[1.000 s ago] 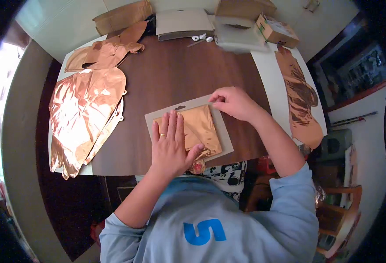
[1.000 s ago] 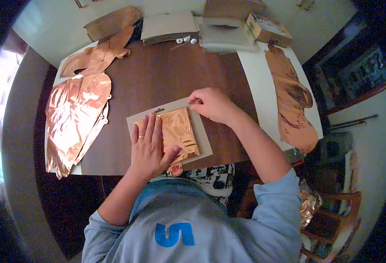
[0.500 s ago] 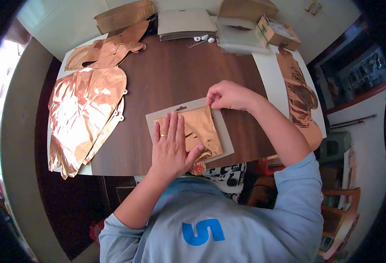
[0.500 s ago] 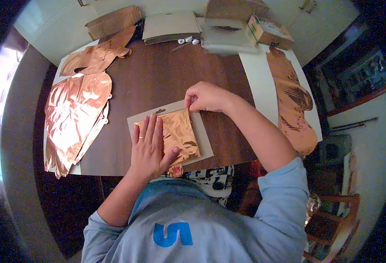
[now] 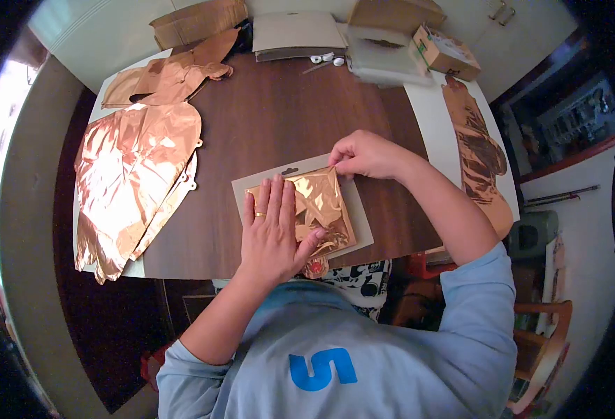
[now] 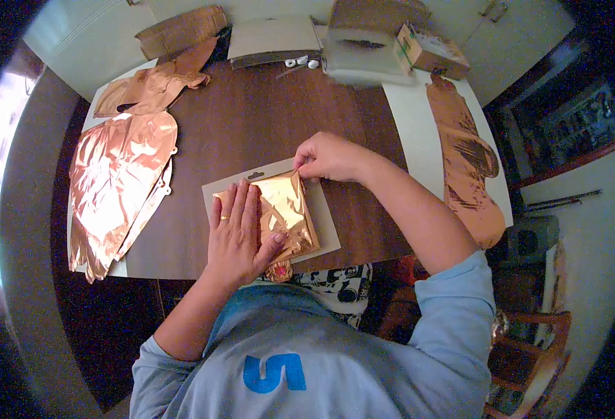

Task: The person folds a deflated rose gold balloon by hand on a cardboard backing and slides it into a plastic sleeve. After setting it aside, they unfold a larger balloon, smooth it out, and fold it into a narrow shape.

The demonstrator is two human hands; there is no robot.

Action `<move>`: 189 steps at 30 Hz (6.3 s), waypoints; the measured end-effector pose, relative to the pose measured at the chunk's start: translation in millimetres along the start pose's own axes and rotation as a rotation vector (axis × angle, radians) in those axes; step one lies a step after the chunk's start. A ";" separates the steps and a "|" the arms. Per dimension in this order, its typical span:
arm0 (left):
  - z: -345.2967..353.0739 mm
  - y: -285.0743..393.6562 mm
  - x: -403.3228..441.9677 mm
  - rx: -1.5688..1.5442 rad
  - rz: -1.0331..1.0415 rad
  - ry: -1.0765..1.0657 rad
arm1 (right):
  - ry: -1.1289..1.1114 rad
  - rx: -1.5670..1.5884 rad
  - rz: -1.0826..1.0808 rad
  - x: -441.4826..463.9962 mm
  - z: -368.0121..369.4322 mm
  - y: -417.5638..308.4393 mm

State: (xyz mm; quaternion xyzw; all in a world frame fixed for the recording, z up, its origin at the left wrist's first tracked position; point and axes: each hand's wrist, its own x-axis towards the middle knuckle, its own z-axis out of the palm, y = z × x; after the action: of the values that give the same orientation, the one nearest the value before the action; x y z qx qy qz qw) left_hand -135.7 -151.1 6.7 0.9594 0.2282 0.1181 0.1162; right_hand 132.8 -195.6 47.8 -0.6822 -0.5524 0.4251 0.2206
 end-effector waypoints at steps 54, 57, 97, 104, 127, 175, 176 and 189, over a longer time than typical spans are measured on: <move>-2.1 1.7 1.3 0.023 -0.005 -0.015 | 0.241 -0.344 -0.338 -8.4 18.4 7.4; -1.5 0.7 1.2 0.014 -0.003 -0.026 | 0.264 -0.416 -0.355 -5.2 22.8 11.8; 0.3 0.9 0.5 0.030 0.006 -0.007 | 0.505 -1.146 -0.698 -28.5 21.9 3.3; 0.3 1.3 1.7 0.015 0.001 -0.009 | 0.404 -0.794 -0.347 -52.6 78.9 -27.4; 5.1 -2.7 -1.4 0.086 0.035 -0.004 | 0.518 -0.258 -0.357 -73.8 98.7 -58.9; 14.0 -4.3 1.5 0.069 0.041 0.089 | 0.579 -0.572 -0.244 -24.4 140.9 -32.5; 14.6 -4.2 1.7 0.055 0.042 0.094 | 0.579 -0.575 -0.228 -25.1 140.5 -31.2; 5.0 -1.7 2.7 0.014 0.006 0.060 | 0.544 -0.698 -0.109 -39.2 128.8 -17.5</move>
State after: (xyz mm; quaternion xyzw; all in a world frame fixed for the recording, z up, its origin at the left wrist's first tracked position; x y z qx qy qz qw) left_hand -132.6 -149.2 2.0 0.9569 0.2296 0.1457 0.1022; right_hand 15.7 -249.2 4.8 -0.7728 -0.6198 0.0058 0.1363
